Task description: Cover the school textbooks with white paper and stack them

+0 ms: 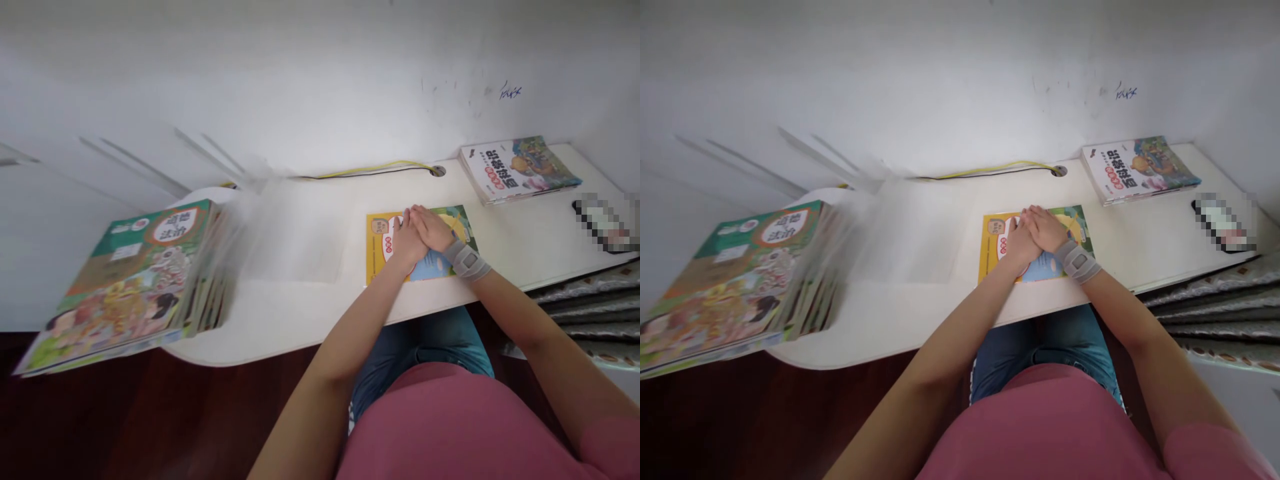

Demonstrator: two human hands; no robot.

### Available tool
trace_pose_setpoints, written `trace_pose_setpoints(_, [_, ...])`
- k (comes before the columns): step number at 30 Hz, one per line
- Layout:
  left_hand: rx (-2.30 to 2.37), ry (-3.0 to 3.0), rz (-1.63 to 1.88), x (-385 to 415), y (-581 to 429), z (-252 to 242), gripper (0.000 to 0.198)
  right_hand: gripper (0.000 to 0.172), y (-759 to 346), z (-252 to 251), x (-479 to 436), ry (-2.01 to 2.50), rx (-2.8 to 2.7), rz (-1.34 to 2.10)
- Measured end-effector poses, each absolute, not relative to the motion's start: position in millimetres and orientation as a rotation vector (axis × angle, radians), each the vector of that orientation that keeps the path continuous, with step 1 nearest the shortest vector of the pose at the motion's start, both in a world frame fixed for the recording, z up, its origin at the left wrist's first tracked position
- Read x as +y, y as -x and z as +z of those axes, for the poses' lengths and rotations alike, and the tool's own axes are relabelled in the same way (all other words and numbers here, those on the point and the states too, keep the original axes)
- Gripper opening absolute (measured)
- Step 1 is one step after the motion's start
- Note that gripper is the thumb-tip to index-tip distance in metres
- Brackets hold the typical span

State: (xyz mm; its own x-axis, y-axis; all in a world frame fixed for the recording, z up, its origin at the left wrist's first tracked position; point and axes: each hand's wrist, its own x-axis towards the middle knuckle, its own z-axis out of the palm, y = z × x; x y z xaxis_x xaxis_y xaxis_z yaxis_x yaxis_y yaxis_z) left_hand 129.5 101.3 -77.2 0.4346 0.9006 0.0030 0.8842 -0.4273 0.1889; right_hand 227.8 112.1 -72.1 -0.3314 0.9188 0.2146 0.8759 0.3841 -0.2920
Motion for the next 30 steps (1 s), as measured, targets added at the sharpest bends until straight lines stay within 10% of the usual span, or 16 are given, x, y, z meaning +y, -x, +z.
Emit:
trace_pose_setpoints(21, [2.034, -2.165, 0.238, 123, -18, -90, 0.067, 0.060, -298, -91, 109, 1.756, -2.437, -0.088])
trace_pose_setpoints(30, [1.734, -1.620, 0.961, 133, -21, -80, 0.043, 0.056, -310, -95, 114, 1.808, -2.378, -0.052])
